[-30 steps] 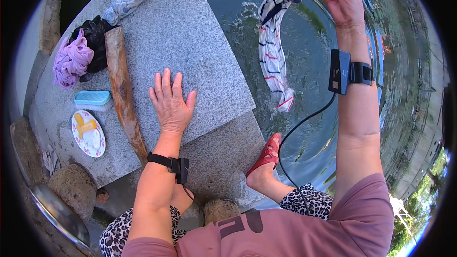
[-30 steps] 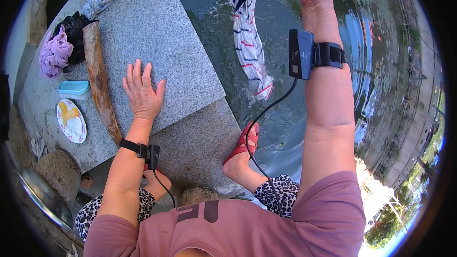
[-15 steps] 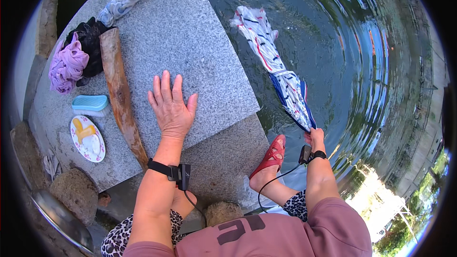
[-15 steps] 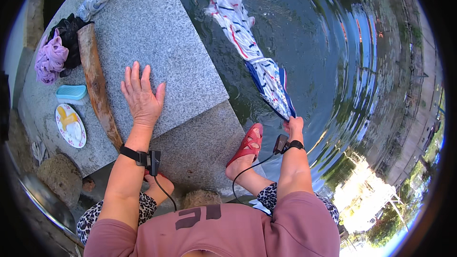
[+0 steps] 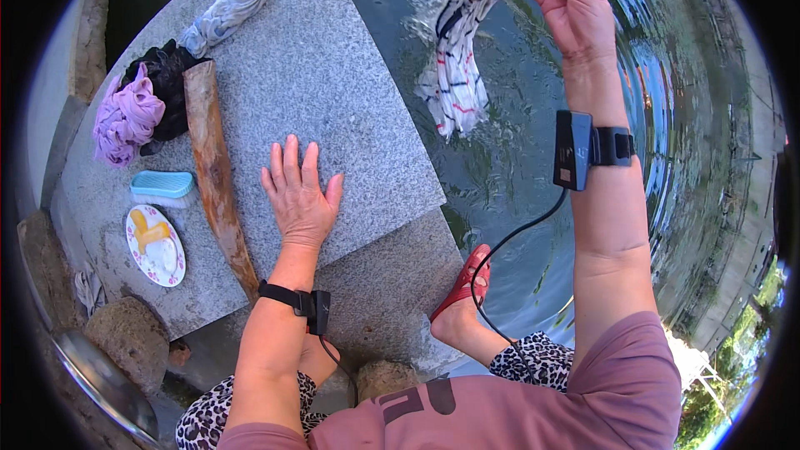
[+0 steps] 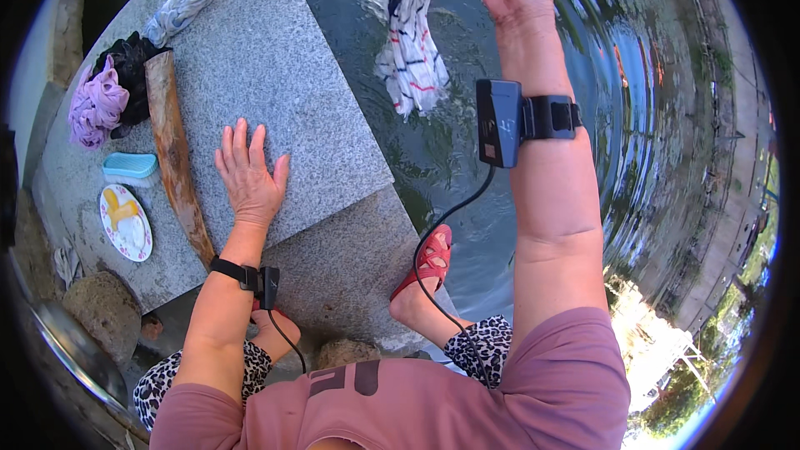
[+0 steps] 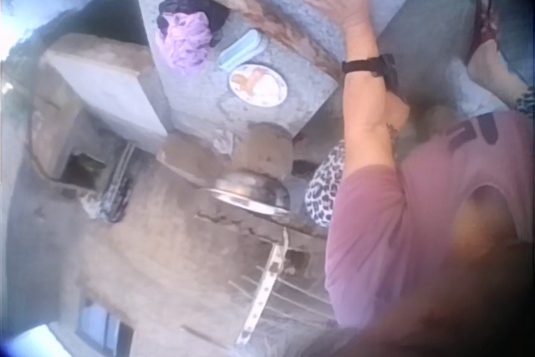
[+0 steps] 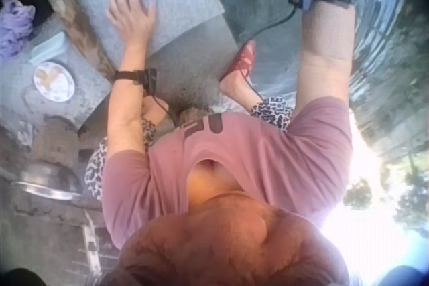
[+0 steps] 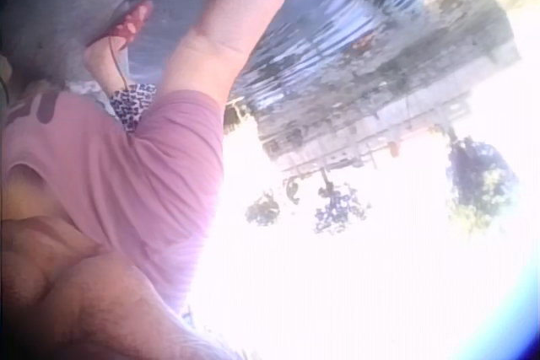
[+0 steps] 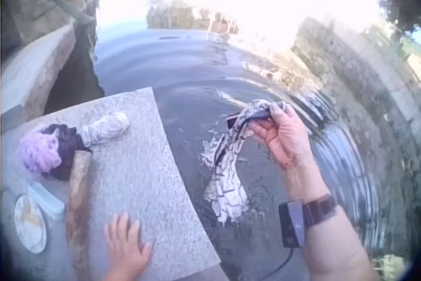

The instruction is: Washing clothes by beating them with a wooden stick on a stone slab and rinsing them in water.

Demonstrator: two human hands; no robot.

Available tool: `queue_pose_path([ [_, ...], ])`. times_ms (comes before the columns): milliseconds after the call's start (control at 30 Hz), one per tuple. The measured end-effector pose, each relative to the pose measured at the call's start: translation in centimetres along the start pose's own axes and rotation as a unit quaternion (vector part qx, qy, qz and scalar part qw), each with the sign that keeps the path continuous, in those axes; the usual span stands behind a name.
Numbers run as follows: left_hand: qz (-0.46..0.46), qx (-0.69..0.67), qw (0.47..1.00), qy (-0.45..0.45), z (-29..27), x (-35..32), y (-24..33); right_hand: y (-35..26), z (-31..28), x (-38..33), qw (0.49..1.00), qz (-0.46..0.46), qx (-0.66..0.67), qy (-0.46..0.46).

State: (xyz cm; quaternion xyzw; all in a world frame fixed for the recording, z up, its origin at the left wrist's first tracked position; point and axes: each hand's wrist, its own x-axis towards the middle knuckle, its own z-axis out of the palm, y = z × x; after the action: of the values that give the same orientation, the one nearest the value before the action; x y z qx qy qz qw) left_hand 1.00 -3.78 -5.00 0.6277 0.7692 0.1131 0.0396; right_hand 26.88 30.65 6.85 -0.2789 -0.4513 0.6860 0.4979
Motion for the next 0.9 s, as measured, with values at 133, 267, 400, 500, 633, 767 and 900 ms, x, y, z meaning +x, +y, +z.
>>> queue_pose_path([
  [133,-0.006,0.000,1.000,-0.001,-0.1,-0.2,-0.2,-3.1,2.5,-7.4,0.995,-0.037,0.002,0.096],
  [267,-0.001,0.002,1.000,0.004,-0.3,-0.1,-0.2,0.6,-4.2,-20.0,0.961,0.197,-0.030,0.190],
  [400,0.008,-0.008,1.000,0.018,0.4,0.3,0.8,4.8,-15.0,-34.7,0.838,0.434,-0.108,0.313],
  [500,0.004,0.009,1.000,0.012,0.4,0.0,0.2,6.6,-16.6,-38.9,0.681,0.604,-0.267,0.316],
  [633,0.014,0.018,1.000,0.004,0.2,0.2,0.4,11.2,-18.8,-36.5,0.569,0.466,-0.656,0.171],
  [767,0.022,0.036,0.999,0.001,0.6,0.1,0.6,16.2,-15.2,-26.7,0.666,0.281,-0.689,0.054],
  [900,0.028,0.040,0.999,0.004,0.5,0.2,0.4,19.0,-12.5,-24.9,0.640,0.385,-0.664,0.026],
])
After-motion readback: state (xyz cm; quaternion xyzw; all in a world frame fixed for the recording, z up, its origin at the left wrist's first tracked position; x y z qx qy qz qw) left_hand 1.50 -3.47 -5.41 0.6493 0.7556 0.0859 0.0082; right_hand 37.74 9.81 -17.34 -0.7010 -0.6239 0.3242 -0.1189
